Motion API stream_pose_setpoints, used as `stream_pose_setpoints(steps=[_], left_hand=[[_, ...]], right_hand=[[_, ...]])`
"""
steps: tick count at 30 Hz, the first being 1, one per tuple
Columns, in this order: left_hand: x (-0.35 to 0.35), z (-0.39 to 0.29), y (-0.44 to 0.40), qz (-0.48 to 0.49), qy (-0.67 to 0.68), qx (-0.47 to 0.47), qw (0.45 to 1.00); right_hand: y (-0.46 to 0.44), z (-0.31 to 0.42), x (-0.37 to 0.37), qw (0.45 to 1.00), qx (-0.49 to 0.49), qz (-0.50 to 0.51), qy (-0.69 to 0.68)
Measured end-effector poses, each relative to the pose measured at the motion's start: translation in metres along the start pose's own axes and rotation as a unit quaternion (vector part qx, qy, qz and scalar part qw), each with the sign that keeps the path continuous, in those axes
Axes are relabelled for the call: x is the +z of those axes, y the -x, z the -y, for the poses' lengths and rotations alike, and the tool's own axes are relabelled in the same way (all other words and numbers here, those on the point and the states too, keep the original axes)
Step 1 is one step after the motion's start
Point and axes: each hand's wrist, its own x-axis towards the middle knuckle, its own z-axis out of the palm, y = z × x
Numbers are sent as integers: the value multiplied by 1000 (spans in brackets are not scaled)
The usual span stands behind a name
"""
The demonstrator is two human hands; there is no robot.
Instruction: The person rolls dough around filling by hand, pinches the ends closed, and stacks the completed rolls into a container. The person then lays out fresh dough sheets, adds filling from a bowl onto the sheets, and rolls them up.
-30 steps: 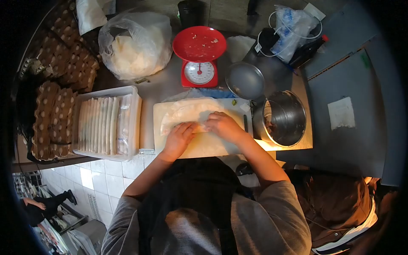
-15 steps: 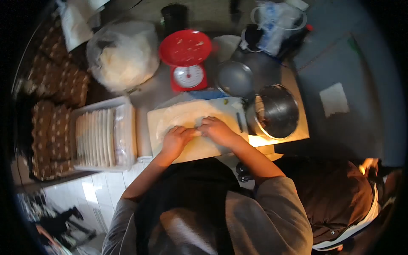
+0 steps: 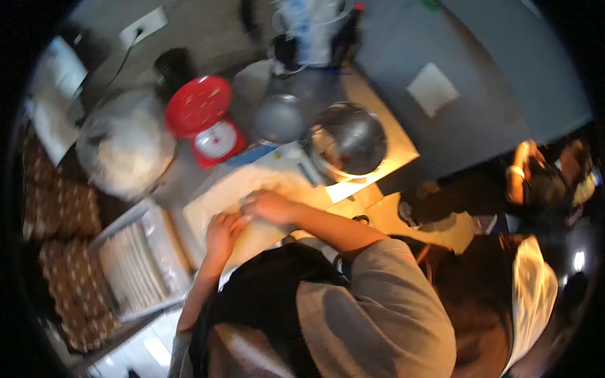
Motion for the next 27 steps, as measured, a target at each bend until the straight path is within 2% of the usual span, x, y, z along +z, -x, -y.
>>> stream_pose_setpoints(steps=[3,4,8,15,21,24,27], left_hand=[[-11,-3,3,2,19,-1,1000],[-16,-3,8,-5,18,-28,999],[-26,11,23,-5,26,-71,997],[-25,10,35,-39,25,-71,996],[-36,7,29,-12,38,-88,995],[-24,24,17,-71,214,-248,942],[-5,55,3,-89,344,-329,875]], right_hand=[[-8,2,-5,999,20,49,-12],[-14,10,-13,997,36,70,-10],[-34,26,1,993,37,58,-93],[-36,29,16,997,27,45,-56],[-42,29,13,996,17,64,-58],[-49,32,19,993,15,47,-104],[-54,35,33,989,36,46,-133]])
